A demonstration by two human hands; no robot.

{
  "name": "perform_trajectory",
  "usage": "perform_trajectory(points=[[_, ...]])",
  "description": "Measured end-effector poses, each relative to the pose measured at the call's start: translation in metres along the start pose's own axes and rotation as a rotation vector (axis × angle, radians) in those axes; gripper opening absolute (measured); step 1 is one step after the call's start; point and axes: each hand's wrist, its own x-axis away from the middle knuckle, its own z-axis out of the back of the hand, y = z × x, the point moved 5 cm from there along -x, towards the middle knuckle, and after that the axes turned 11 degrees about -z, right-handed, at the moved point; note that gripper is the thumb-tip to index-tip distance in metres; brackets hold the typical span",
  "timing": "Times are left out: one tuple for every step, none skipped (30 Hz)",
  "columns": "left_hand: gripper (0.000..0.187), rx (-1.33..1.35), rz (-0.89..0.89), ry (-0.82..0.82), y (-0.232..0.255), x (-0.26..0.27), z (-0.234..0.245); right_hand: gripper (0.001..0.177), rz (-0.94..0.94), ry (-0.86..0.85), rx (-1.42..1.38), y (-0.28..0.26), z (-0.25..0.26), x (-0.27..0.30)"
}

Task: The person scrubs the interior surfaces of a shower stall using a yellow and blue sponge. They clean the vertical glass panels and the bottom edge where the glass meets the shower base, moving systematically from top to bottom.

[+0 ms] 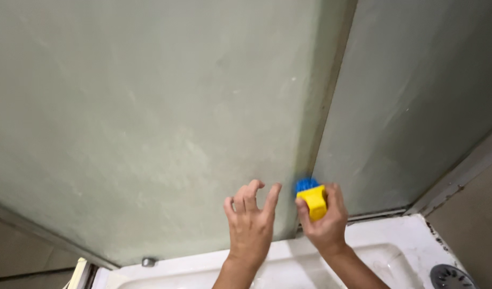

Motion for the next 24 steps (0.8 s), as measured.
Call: perform_trajectory(points=[[0.059, -0.002, -0.005, 0.0, -0.002, 0.004, -0.002, 0.042, -0.027, -0.01, 0.019, -0.001, 0.0, 0.004], [0.058, -0.005, -0.01, -0.001, -0.004, 0.006, -0.004, 0.043, -0.054, -0.019, 0.038, 0.0, 0.0, 0.005], [0.058, -0.007, -0.013, 0.001, -0.006, 0.008, -0.006, 0.044, -0.077, -0.03, 0.058, 0.002, 0.0, 0.004], [0.056, -0.013, -0.009, 0.017, -0.008, 0.009, -0.009, 0.045, -0.125, -0.027, 0.01, 0.006, 0.001, -0.001], [0.055, -0.014, -0.001, 0.025, -0.007, 0.011, -0.012, 0.046, -0.179, -0.031, -0.032, 0.012, 0.002, -0.004], [0.054, -0.015, 0.008, 0.033, -0.006, 0.014, -0.015, 0.047, -0.234, -0.035, -0.074, 0.02, 0.003, -0.009], [0.054, -0.029, 0.009, 0.027, -0.004, 0.017, -0.017, 0.045, -0.165, -0.012, -0.073, 0.021, 0.004, -0.014], [0.054, -0.043, 0.01, 0.021, -0.002, 0.02, -0.018, 0.043, -0.096, 0.011, -0.073, 0.02, 0.006, -0.012], [0.054, -0.06, 0.007, 0.024, -0.002, 0.019, -0.019, 0.042, -0.02, 0.04, -0.075, 0.02, 0.007, -0.016], [0.054, -0.066, 0.004, 0.019, -0.001, 0.019, -0.02, 0.044, -0.007, 0.012, -0.044, 0.021, 0.005, -0.014], [0.054, -0.072, -0.002, 0.016, 0.0, 0.019, -0.019, 0.046, 0.007, -0.012, -0.012, 0.021, 0.003, -0.012], [0.054, -0.077, -0.008, 0.012, 0.0, 0.019, -0.019, 0.047, 0.02, -0.037, 0.019, 0.019, 0.001, -0.006], [0.055, -0.079, -0.016, -0.005, 0.0, 0.02, -0.019, 0.048, -0.011, -0.077, 0.077, 0.017, -0.002, 0.001], [0.056, -0.081, -0.025, -0.022, -0.001, 0.021, -0.019, 0.048, -0.042, -0.116, 0.135, 0.015, -0.005, 0.006], [0.056, -0.083, -0.033, -0.038, -0.002, 0.022, -0.019, 0.049, -0.072, -0.156, 0.193, 0.012, -0.007, 0.012], [0.055, -0.084, -0.035, -0.028, -0.004, 0.023, -0.019, 0.047, -0.092, -0.148, 0.201, 0.009, -0.007, 0.012], [0.053, -0.081, -0.032, -0.019, -0.003, 0.024, -0.02, 0.046, -0.112, -0.144, 0.214, 0.006, -0.005, 0.013], [0.052, -0.078, -0.029, -0.01, -0.003, 0.025, -0.021, 0.044, -0.132, -0.14, 0.227, 0.004, -0.002, 0.009], [0.05, -0.081, -0.028, -0.01, -0.001, 0.026, -0.024, 0.045, -0.131, -0.175, 0.309, 0.003, 0.0, 0.003], [0.048, -0.084, -0.027, -0.009, 0.0, 0.026, -0.026, 0.046, -0.13, -0.21, 0.39, 0.003, 0.002, -0.004], [0.046, -0.086, -0.029, -0.007, 0.001, 0.026, -0.028, 0.047, -0.13, -0.241, 0.472, 0.004, 0.004, -0.011], [0.045, -0.08, -0.034, -0.003, 0.003, 0.025, -0.029, 0.046, -0.088, -0.217, 0.46, 0.001, 0.007, -0.015], [0.044, -0.074, -0.04, 0.003, 0.004, 0.024, -0.031, 0.045, -0.045, -0.192, 0.448, -0.001, 0.01, -0.019], [0.043, -0.068, -0.046, 0.009, 0.006, 0.022, -0.032, 0.045, -0.002, -0.166, 0.435, -0.003, 0.012, -0.019]])
